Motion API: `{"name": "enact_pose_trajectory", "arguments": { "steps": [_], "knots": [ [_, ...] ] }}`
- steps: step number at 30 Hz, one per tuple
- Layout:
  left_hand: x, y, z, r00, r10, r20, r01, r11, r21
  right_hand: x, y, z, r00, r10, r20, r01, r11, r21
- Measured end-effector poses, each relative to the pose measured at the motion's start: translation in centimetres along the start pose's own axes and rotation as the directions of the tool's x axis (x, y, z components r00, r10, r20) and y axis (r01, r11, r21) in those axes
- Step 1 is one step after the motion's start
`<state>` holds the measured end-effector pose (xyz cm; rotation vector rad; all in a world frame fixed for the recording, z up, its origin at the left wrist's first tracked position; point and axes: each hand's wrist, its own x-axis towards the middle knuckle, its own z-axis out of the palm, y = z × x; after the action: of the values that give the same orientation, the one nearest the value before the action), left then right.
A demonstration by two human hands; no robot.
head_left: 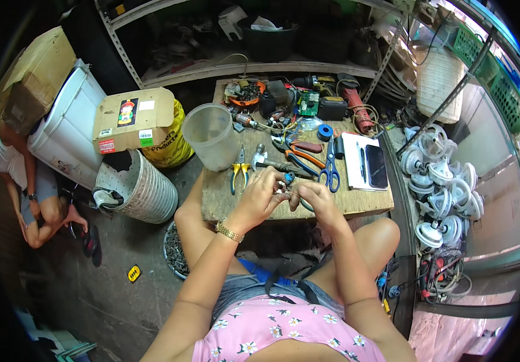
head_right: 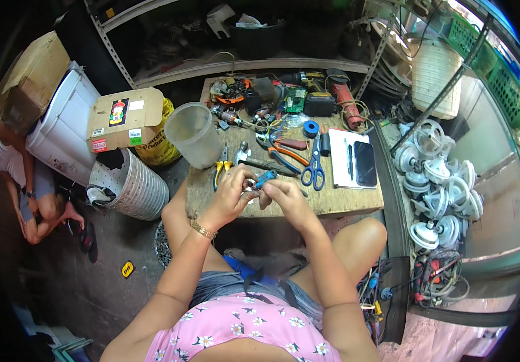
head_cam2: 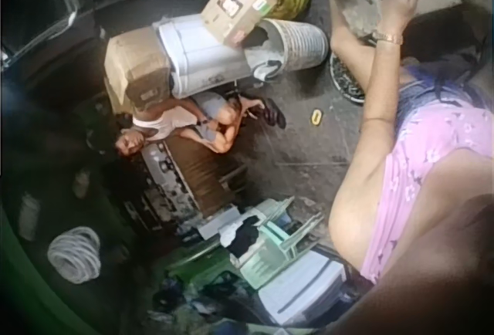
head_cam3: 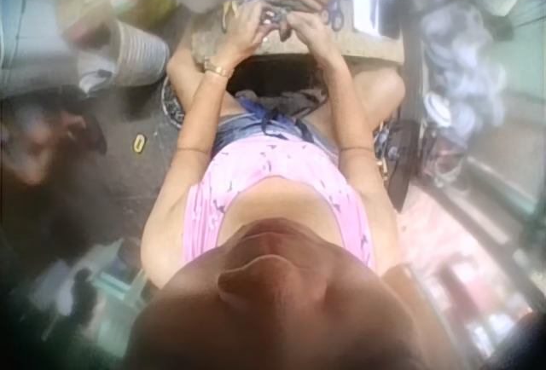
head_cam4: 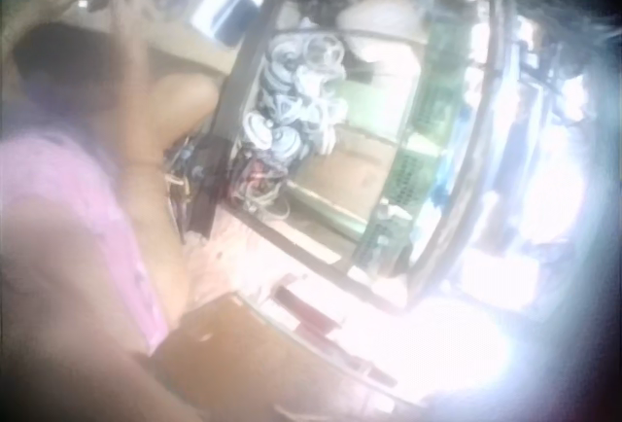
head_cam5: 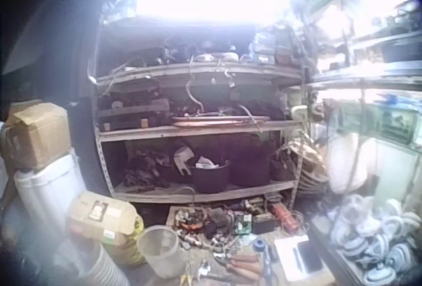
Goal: The person cleans a small circular component by hand using a cloth, then uses pliers to manipulate wires and small metal parts on the component while seated at a workbench.
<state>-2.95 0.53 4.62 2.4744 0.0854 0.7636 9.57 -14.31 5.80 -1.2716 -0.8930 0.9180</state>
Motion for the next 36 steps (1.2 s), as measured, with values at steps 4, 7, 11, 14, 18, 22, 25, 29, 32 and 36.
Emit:
{"name": "enact_pose_trajectory", "arguments": {
  "steps": [4, 7, 11, 14, 18, 22, 25, 29, 32, 36],
  "knots": [
    [-1.0, -1.9, 0.9, 0.950, -0.286, 0.127, 0.294, 0.677, -0.675, 0.0, -0.6, 0.5, 0.979, -0.193, -0.065, 0.201, 0.966, 0.163],
    [-0.6, -0.3, 2.8, 0.950, -0.300, 0.086, 0.250, 0.565, -0.786, -0.4, 0.6, 1.9, 0.907, -0.401, -0.129, 0.412, 0.780, 0.472],
    [0.0, -0.4, 1.2, 0.986, -0.099, 0.137, 0.116, 0.985, -0.128, -1.1, 0.3, -0.8, 0.998, -0.031, 0.059, 0.003, 0.909, 0.417],
    [0.2, -0.1, 0.9, 0.989, 0.009, 0.149, -0.016, 0.999, 0.049, -0.2, 0.4, -2.0, 0.991, 0.115, 0.067, -0.114, 0.993, -0.024],
    [-1.2, -3.7, 2.4, 0.960, -0.273, 0.061, 0.264, 0.810, -0.524, -0.4, -1.2, -1.6, 0.911, -0.413, 0.001, 0.390, 0.862, 0.324],
    [-1.4, -4.4, 3.1, 0.938, -0.334, 0.090, 0.341, 0.847, -0.409, -1.0, 0.7, -2.7, 0.983, -0.185, 0.020, 0.138, 0.794, 0.592],
    [-1.7, -5.7, 2.6, 0.891, -0.455, 0.004, 0.274, 0.529, -0.804, -0.7, 0.4, -2.3, 0.928, -0.325, -0.181, 0.372, 0.787, 0.493],
    [0.9, -3.1, 2.0, 0.801, -0.572, 0.176, -0.108, -0.428, -0.897, -1.6, 1.6, 1.2, 0.885, -0.238, -0.399, 0.464, 0.515, 0.721],
    [2.7, -0.4, 0.5, 0.801, -0.558, 0.216, -0.213, -0.603, -0.768, -2.4, 8.6, 1.7, 0.867, 0.212, -0.450, 0.420, 0.173, 0.891],
    [0.9, -2.0, 1.6, 0.737, -0.676, 0.003, -0.147, -0.165, -0.975, -2.9, 12.4, 0.0, 0.857, 0.393, -0.335, 0.332, 0.076, 0.940]
  ]
}}
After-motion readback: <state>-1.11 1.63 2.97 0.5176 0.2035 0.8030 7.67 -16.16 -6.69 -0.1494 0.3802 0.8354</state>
